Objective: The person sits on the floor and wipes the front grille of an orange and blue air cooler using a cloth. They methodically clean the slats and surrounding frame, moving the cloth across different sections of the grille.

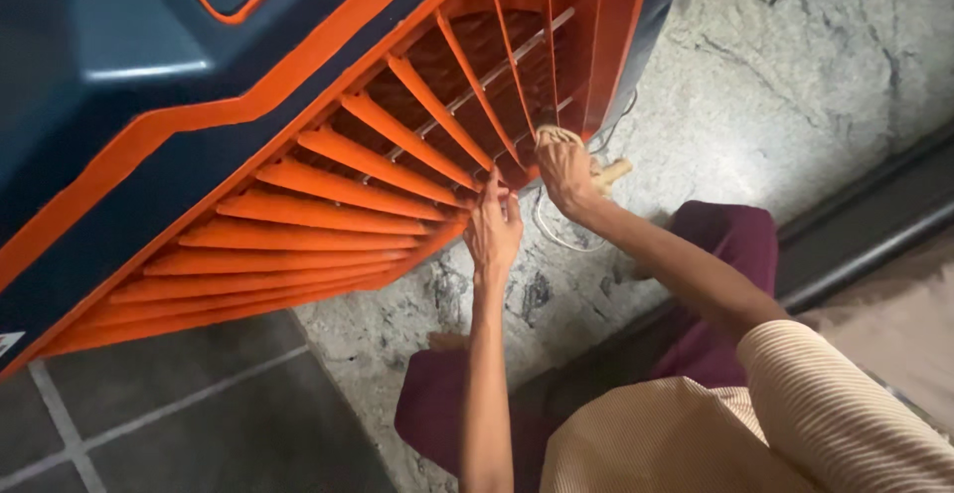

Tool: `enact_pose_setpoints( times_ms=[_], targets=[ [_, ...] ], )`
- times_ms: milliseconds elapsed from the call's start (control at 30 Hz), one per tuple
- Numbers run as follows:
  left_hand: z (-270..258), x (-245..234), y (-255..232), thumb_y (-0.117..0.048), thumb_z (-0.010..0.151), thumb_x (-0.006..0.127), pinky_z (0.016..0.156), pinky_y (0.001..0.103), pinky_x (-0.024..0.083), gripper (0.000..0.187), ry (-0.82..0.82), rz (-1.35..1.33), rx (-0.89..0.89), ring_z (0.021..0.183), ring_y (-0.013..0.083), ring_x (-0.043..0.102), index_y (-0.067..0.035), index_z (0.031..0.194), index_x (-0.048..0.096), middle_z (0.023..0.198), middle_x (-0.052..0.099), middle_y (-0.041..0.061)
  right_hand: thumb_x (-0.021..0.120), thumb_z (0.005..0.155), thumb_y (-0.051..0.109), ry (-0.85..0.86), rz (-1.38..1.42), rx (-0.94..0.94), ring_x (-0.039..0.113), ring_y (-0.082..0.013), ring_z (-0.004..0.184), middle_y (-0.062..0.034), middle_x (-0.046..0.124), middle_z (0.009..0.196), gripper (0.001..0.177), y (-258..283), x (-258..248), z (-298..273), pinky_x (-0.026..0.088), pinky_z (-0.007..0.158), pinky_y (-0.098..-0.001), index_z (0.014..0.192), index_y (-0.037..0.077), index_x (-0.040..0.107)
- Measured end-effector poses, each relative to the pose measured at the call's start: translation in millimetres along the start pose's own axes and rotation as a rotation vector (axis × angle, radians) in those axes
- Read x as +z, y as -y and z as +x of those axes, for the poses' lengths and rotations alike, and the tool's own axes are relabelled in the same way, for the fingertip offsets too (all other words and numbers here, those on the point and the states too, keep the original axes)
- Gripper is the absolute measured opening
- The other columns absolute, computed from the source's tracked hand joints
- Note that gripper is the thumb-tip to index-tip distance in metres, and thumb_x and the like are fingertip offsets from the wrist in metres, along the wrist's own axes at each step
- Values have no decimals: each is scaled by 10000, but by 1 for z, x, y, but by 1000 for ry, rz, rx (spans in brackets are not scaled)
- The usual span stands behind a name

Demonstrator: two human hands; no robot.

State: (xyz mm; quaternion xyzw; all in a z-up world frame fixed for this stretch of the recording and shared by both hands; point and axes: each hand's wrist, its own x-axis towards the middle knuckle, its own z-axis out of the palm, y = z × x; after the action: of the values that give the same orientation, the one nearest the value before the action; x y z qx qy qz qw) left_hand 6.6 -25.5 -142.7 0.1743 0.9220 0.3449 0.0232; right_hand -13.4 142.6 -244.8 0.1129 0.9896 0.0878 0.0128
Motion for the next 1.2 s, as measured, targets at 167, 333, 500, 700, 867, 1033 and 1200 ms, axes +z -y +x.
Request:
enact_pose_setpoints(
  times_ms=[167, 333, 500, 700, 867, 1033, 1200],
  targets=[
    [1, -14, -3, -242, 1047, 607, 661, 448, 582, 216, -42, 111, -180, 780, 290, 760, -180, 1253, 590, 921, 777, 82, 598, 924, 155, -79, 51, 63, 736, -158, 885, -47, 742, 946, 222, 14, 14, 6, 553, 744, -276, 1127, 68, 623],
    [5, -25, -20, -257, 934, 631, 537, 520, 535, 418, -153, 222, -32, 691, 412, 709, -130, 1325, 552, 897, 736, 196, 662, 856, 146, -91, -42, -123, 709, -177, 947, -42, 693, 971, 136, 0, 12, 10, 502, 725, -356, 991, 128, 661],
    [18, -26, -34, -336, 987, 582, 640, 569, 539, 232, -60, 248, -149, 748, 438, 708, -184, 1122, 693, 822, 738, 190, 645, 726, 93, -78, -701, 60, 594, -172, 547, -113, 622, 642, 110, -5, -6, 22, 306, 389, -294, 798, 172, 622],
    [28, -30, -30, -315, 1005, 574, 661, 569, 544, 254, -72, 244, -119, 771, 448, 703, -124, 979, 739, 833, 730, 210, 652, 755, 104, -15, -586, 31, 633, -198, 622, -111, 652, 697, 80, -4, -7, 24, 396, 443, -324, 829, 131, 638],
    [34, -31, -34, -305, 1003, 583, 662, 562, 550, 282, -67, 208, -63, 753, 466, 694, -86, 944, 751, 801, 711, 243, 702, 781, 101, -44, -4, 65, 679, -208, 727, -79, 674, 765, 196, -9, 10, 17, 482, 500, -337, 955, 129, 616],
    [29, -28, -34, -314, 1021, 566, 648, 558, 552, 336, -34, 244, -94, 738, 460, 705, -67, 872, 739, 780, 716, 225, 738, 739, 87, -112, 227, 60, 718, -236, 830, -71, 692, 830, 388, -8, 19, 4, 563, 573, -357, 1096, 103, 586],
    [36, -30, -35, -323, 1006, 575, 678, 579, 543, 332, -46, 244, -98, 747, 475, 697, -71, 874, 748, 783, 710, 244, 641, 858, 11, -329, 675, 83, 699, -395, 802, -229, 685, 1113, 438, -3, -5, -7, 567, 594, -474, 1267, 22, 487]
  ],
)
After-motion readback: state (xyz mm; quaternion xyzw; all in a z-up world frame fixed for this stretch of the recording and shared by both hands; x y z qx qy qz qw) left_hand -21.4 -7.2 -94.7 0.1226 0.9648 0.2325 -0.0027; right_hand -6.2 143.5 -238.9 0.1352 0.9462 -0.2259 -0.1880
